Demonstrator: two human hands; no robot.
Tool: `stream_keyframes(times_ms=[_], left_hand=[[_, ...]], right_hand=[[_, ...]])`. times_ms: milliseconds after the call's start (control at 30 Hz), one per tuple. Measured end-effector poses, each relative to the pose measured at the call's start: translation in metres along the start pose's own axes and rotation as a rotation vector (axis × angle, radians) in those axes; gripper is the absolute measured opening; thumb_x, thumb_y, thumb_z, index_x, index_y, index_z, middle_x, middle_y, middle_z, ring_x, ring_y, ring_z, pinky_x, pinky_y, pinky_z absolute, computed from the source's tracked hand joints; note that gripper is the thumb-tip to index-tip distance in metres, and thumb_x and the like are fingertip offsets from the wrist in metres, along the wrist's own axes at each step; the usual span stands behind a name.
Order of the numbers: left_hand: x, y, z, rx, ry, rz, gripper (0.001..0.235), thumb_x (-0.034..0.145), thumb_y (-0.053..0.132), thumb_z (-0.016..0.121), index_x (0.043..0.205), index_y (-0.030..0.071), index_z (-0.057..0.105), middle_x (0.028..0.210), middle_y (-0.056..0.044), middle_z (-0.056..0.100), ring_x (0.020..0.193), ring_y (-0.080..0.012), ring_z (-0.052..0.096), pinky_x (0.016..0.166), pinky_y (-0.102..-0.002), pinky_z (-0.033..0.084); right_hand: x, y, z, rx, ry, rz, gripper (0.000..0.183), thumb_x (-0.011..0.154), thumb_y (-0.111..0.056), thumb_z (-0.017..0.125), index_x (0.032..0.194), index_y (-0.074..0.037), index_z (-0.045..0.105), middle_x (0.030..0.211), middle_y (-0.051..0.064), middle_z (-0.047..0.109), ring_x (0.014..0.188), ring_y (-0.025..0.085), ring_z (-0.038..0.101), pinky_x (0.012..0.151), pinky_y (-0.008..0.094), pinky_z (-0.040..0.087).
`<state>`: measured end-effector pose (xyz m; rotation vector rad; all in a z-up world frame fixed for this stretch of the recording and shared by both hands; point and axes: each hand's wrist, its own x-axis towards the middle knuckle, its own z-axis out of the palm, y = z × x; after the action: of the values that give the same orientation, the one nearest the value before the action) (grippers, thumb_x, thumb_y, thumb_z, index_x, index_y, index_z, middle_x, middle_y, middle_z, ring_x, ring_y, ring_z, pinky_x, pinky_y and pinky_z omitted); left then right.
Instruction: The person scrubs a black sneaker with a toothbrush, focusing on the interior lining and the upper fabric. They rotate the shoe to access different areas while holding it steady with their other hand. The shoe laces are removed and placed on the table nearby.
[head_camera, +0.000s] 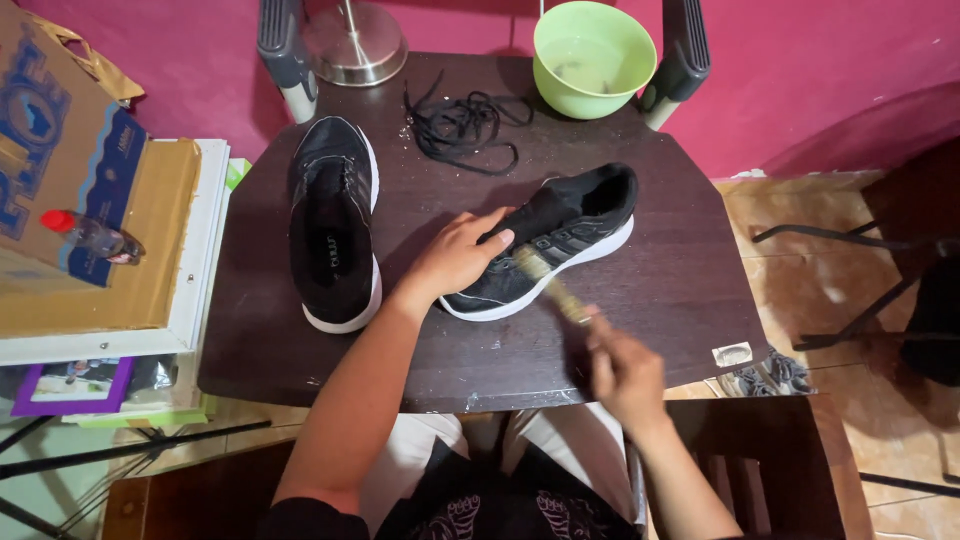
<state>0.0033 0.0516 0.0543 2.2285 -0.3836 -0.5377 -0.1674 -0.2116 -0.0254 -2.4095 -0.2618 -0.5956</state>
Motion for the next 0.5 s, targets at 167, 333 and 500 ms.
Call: stream_keyframes(times_ms=[167,333,500], left_hand=[[-0.005,0.005,-0.002,-0.018,0.009,0.009,0.064,0.098,0.057,0.048,0.153,0.025,0.047,0.152,-0.014,0.052,0.145,-0.0318,0.043,0.121,-0.044,0.033],[-0.007,0.008,-0.001,-0.003,0.006,0.024,0.063,0.097,0.054,0.051,0.153,0.027,0.047,0.152,-0.011,0.053,0.145,-0.0303,0.043,0.121,-0.044,0.034],[-0.013,0.012,-0.001,-0.006,0.052,0.044,0.06,0.096,0.05,0.055,0.151,0.027,0.05,0.148,-0.008,0.058,0.141,-0.0319,0.049,0.118,-0.047,0.038]], right_hand=[[-0.006,-0.004,0.006,-0.077,-0.036,0.057,0.045,0.086,-0.008,0.062,0.128,-0.019,0.074,0.082,0.009,0.078,0.081,0.032,0.076,0.075,0.045,0.06],[-0.013,0.004,0.009,-0.09,-0.081,0.069,0.045,0.084,-0.012,0.065,0.125,-0.025,0.076,0.084,0.008,0.08,0.082,0.031,0.077,0.075,0.045,0.06],[-0.015,-0.007,0.007,-0.061,-0.128,0.054,0.042,0.086,-0.014,0.067,0.125,-0.024,0.076,0.088,0.008,0.081,0.083,0.032,0.077,0.073,0.045,0.061]])
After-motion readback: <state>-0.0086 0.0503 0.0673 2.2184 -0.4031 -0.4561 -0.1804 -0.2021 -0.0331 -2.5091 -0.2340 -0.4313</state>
